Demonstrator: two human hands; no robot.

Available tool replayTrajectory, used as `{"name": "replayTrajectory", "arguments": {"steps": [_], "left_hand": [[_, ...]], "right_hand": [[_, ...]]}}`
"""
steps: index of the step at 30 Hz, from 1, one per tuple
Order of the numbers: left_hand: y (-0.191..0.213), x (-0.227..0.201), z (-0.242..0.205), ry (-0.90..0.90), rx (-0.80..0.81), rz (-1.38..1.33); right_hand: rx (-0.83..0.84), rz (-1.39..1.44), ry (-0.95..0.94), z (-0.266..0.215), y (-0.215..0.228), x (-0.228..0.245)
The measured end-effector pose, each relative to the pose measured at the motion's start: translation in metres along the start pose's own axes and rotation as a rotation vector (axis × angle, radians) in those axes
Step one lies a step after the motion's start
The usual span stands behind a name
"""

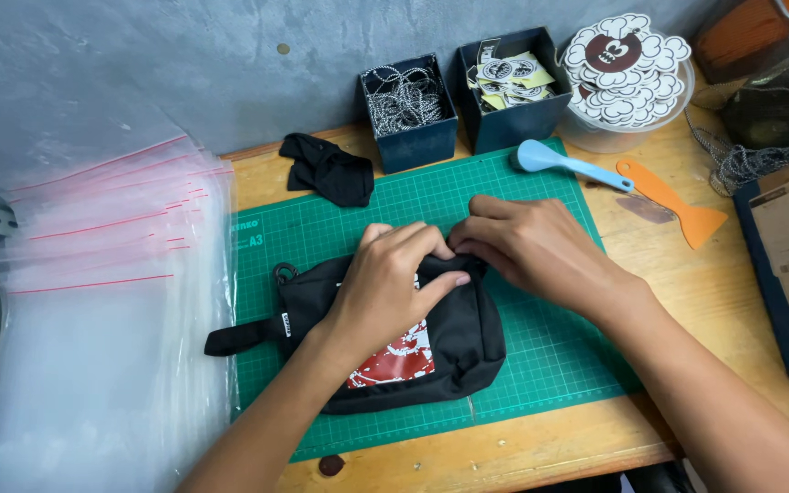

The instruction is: The person cleans a small black bag using a brush, attaches a black shoulder strap to it, trims a loose thread from the strap with a utility knife, attaches a decorative bear keychain, and then places the bag into a clear plastic zipper pouch.

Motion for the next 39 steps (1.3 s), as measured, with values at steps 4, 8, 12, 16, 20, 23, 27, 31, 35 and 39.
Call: {"name": "replayTrajectory", "arguments": {"steps": [4,8,12,16,20,23,27,31,35,39], "left_hand": [[0.008,-0.004,0.006,0.119,-0.149,-0.161],[0.013,0.002,0.007,0.208,-0.150,-0.209],[0.009,0.006,0.004,0.230,-0.112,-0.172],[0.002,0.011,0.005,0.227,-0.158,-0.257],[0.000,0.015,0.006,0.260,-0.162,-0.268],[0.000,0.014,0.007,0.264,-0.160,-0.244],[0.004,0.014,0.004,0.201,-0.226,-0.119],[-0.002,0.013,0.005,0.180,-0.232,-0.104],[-0.006,0.013,0.004,0.218,-0.181,-0.106],[-0.008,0.018,0.006,0.212,-0.138,-0.127]], "right_hand": [[-0.050,0.039,0.020,0.000,-0.006,-0.004],[-0.150,0.037,0.054,-0.001,-0.013,-0.007],[-0.190,0.032,0.065,-0.003,-0.020,-0.008],[-0.193,0.091,0.050,0.001,-0.015,-0.004],[-0.182,0.339,-0.025,0.005,-0.008,0.001],[-0.179,0.470,-0.074,0.007,0.000,0.002],[-0.186,0.496,-0.116,0.010,0.007,0.002],[-0.183,0.514,-0.236,0.005,0.007,-0.007],[-0.139,0.512,-0.346,0.002,0.007,-0.009],[-0.061,0.491,-0.447,-0.001,-0.001,-0.007]]}}
Point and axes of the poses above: each hand's wrist, its own z-axis towards the middle knuckle, its own y-axis out of the back of the hand, x = y × z, the point moved 2 cm from there along z, towards the middle knuckle
